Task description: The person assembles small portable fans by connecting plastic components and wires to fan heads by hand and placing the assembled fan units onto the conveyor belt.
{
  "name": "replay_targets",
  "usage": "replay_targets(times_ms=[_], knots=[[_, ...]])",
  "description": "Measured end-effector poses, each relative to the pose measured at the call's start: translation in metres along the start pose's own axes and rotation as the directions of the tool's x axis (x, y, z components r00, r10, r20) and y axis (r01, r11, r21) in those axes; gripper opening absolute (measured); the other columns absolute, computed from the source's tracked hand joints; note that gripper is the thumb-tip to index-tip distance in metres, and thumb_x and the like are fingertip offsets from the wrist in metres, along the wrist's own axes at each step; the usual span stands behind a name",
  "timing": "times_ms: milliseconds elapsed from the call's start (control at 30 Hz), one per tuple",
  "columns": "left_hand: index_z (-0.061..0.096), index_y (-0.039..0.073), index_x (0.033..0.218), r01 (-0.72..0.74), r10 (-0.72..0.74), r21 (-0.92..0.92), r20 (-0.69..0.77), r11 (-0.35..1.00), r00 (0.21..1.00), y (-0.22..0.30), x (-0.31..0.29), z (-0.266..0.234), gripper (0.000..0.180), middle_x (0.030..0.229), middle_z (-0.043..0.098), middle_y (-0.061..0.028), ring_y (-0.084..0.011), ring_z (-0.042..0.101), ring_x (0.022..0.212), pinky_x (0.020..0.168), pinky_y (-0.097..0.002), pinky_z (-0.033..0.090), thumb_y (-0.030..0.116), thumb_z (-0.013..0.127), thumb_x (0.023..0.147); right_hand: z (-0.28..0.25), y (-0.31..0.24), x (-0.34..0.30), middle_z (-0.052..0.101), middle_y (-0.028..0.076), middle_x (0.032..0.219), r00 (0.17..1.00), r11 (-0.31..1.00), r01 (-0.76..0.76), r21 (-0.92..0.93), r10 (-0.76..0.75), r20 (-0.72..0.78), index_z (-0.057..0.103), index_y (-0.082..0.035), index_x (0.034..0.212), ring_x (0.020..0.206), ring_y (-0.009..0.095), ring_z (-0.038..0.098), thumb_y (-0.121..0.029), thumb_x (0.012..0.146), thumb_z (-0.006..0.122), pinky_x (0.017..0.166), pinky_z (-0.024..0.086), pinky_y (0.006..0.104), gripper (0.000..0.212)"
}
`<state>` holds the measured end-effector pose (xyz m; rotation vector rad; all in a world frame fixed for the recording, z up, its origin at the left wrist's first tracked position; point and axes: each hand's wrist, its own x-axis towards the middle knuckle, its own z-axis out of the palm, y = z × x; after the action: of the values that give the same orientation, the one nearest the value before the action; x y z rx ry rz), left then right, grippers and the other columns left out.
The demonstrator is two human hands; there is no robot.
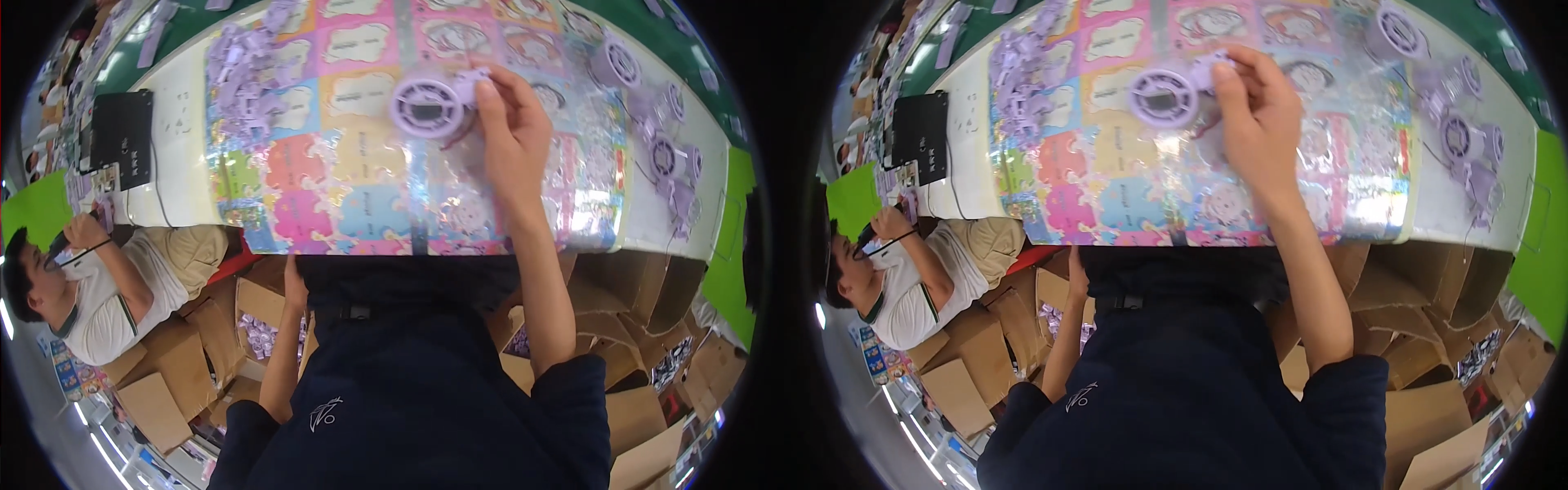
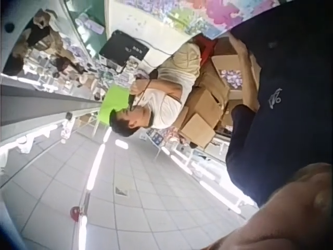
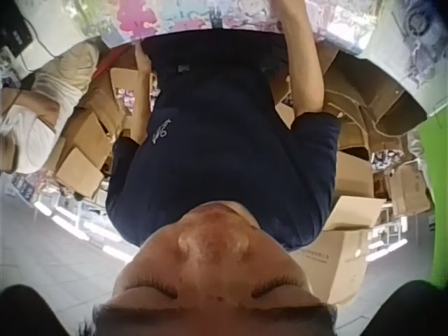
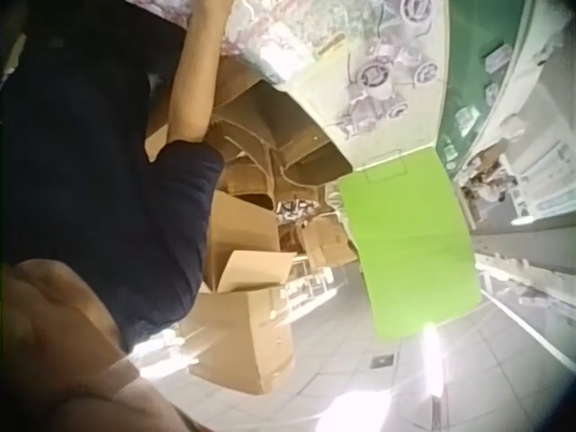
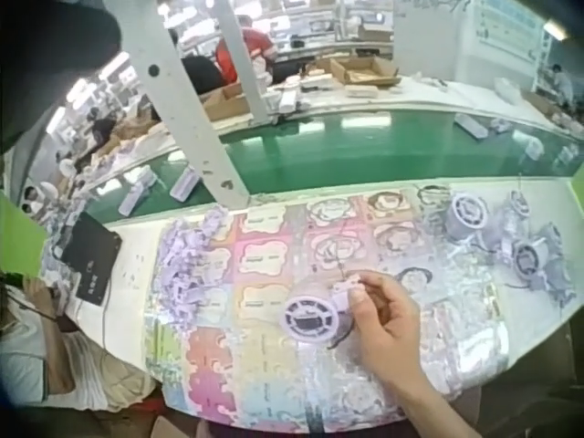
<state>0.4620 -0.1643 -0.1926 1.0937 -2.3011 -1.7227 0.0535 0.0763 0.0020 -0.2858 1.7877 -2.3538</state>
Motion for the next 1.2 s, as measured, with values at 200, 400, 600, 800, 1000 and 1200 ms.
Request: replay_targets(times_ms=[200, 400, 600, 800, 1000, 1200], knots=[[0.045, -0.008, 0.142, -0.137, 0.144, 0.044, -0.252, 0.99, 0.957, 0.06, -0.015, 0.04, 0.068, 0.128, 0.061, -0.0141, -0.0231, 0.058, 0.117, 0.106, -0.035, 0.044, 0.016, 0.074, 0.085, -0.001, 0.005, -0.002, 0.068, 0.003, 0.088, 0.991, 0.98, 0.132, -0.15, -0.135, -0.015, 0.064, 0.004, 0.117, 0.068, 0.002, 0.055, -0.015, 0.098, 0.067, 0.057, 0.042, 0.0195, 0.027], [0.058, -0.003, 0.133, -0.244, 0.315, 0.268, -0.265, 0.932, 0.911, 0.157, -0.035, 0.068, 0.047, 0.11, 0.07, -0.0139, -0.0233, 0.066, 0.102, 0.094, -0.0326, 0.05, 0.009, 0.069, 0.088, -0.007, 0.005, -0.002, 0.07, 0.005, 0.103, 0.99, 0.967, 0.138, -0.214, -0.133, 0.034, 0.063, 0.004, 0.122, 0.094, 0.007, 0.063, -0.015, 0.102, 0.062, 0.081, 0.049, 0.0208, 0.027], [0.051, -0.001, 0.139, -0.264, 0.264, 0.428, 0.062, 0.864, 0.963, 0.158, -0.068, 0.052, 0.061, 0.124, 0.063, -0.0237, -0.0349, 0.064, 0.115, 0.097, -0.0375, 0.05, 0.015, 0.075, 0.086, -0.001, 0.007, -0.001, 0.07, 0.005, 0.103, 0.987, 0.963, 0.158, -0.217, -0.155, 0.029, 0.064, 0.004, 0.12, 0.094, 0.007, 0.063, -0.015, 0.102, 0.062, 0.081, 0.049, 0.0209, 0.026], [0.03, 0.001, 0.154, -0.138, 0.101, 0.455, 0.105, 0.88, 0.989, 0.156, -0.055, 0.046, 0.093, 0.14, 0.05, -0.0246, -0.0342, 0.059, 0.12, 0.097, -0.0403, 0.049, 0.025, 0.081, 0.081, 0.004, 0.013, 0.004, 0.06, -0.001, 0.083, 0.906, 0.912, 0.401, 0.087, -0.409, 0.105, 0.059, 0.007, 0.117, 0.069, 0.001, 0.049, -0.009, 0.1, 0.061, 0.059, 0.037, 0.0172, 0.023], [0.023, 0.002, 0.157, -0.145, 0.205, 0.499, -0.066, 0.854, 0.977, 0.096, -0.041, 0.059, 0.103, 0.14, 0.047, -0.0252, -0.0399, 0.051, 0.129, 0.106, -0.0455, 0.042, 0.028, 0.082, 0.077, 0.005, -0.008, -0.003, 0.057, -0.003, 0.079, 0.995, 0.977, 0.099, -0.187, -0.095, 0.033, 0.061, 0.007, 0.113, 0.066, 0.0, 0.046, -0.008, 0.1, 0.061, 0.055, 0.034, 0.0177, 0.02], [0.027, 0.004, 0.157, -0.029, 0.159, 0.517, -0.209, 0.855, 0.965, 0.123, -0.036, 0.07, 0.098, 0.134, 0.05, -0.0273, -0.0464, 0.05, 0.127, 0.106, -0.0478, 0.042, 0.028, 0.078, 0.077, 0.002, 0.0, -0.006, 0.058, -0.003, 0.082, 0.994, 0.994, 0.101, -0.044, -0.099, 0.04, 0.061, 0.006, 0.113, 0.067, 0.0, 0.048, -0.008, 0.1, 0.062, 0.058, 0.037, 0.0168, 0.019]])
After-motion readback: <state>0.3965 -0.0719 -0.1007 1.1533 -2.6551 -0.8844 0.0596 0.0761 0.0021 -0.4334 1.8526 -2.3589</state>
